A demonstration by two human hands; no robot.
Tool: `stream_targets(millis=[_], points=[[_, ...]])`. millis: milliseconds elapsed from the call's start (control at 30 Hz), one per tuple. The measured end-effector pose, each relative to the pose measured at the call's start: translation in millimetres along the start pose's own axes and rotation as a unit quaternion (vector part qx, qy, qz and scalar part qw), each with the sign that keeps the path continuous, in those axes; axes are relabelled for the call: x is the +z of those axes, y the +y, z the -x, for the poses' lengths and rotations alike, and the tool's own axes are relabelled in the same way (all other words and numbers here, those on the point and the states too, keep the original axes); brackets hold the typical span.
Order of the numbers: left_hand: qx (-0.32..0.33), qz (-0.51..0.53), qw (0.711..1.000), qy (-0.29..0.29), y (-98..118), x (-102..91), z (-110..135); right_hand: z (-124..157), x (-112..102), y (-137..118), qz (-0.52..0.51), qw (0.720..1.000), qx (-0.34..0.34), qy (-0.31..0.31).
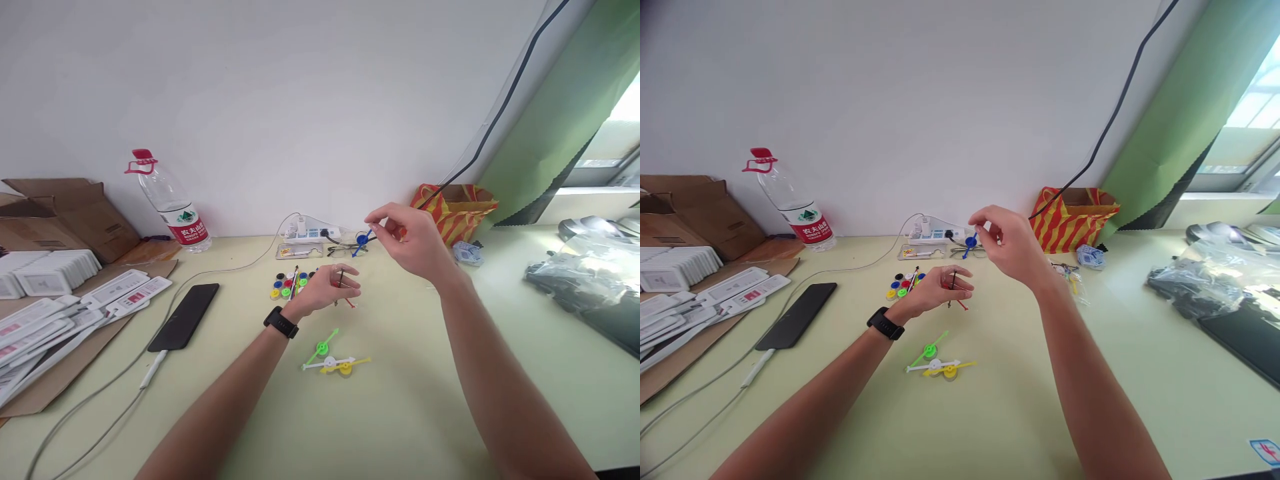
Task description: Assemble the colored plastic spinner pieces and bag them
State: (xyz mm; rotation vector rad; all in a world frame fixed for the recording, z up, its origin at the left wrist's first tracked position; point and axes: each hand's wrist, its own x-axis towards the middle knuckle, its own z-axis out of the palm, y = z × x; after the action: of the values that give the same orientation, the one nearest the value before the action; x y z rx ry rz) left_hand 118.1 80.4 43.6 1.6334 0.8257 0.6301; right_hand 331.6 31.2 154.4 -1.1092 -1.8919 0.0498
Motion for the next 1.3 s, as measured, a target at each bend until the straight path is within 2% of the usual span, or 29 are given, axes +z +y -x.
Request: stream_targets(millis=[67, 267, 333, 533, 733, 900, 1133, 1200, 1300], points=[[0.002, 0.003, 1.000, 0.002, 0.2, -0.1, 0.1, 0.5, -4.4, -4.2, 0.016, 1.000, 0.017, -0.009], [0.027, 0.010, 1.000, 0.003, -0.5, 0.4, 0.1, 3.3, -3.8, -3.9, 0.039, 0.986, 0.027, -0.159], [0.030, 0.020, 0.999, 0.001, -1.3, 1.6, -0.3, 3.9, 0.3, -2.4, 0.050, 0.981, 0.033, -0.184], [0.023, 0.032, 0.999, 0.004, -1.5, 4.2, -0.8, 4.2, -2.4, -7.8, 0.025, 0.988, 0.015, -0.155], [0.023, 0.028, 0.999, -0.022, -1.9, 5.2, -0.2, 4.7, 0.0, -1.5, 0.082, 0.974, 0.036, -0.207], [0.027, 0.030, 0.999, -0.028, -3.4, 7.6, -1.1, 6.5, 1.2, 2.1, 0.065, 0.958, 0.061, -0.273], [0.029, 0.031, 0.998, -0.048, -6.3, 9.2, -1.3, 9.0, 1.2, 10.0, 0.074, 0.942, 0.089, -0.315], [0.026, 0.030, 0.998, -0.049, -7.1, 8.9, -1.7, 8.6, 1.0, 11.5, 0.078, 0.945, 0.088, -0.306], [0.021, 0.034, 0.998, -0.040, -6.9, 8.5, -1.9, 7.4, -2.2, 14.5, 0.095, 0.966, 0.064, -0.233]])
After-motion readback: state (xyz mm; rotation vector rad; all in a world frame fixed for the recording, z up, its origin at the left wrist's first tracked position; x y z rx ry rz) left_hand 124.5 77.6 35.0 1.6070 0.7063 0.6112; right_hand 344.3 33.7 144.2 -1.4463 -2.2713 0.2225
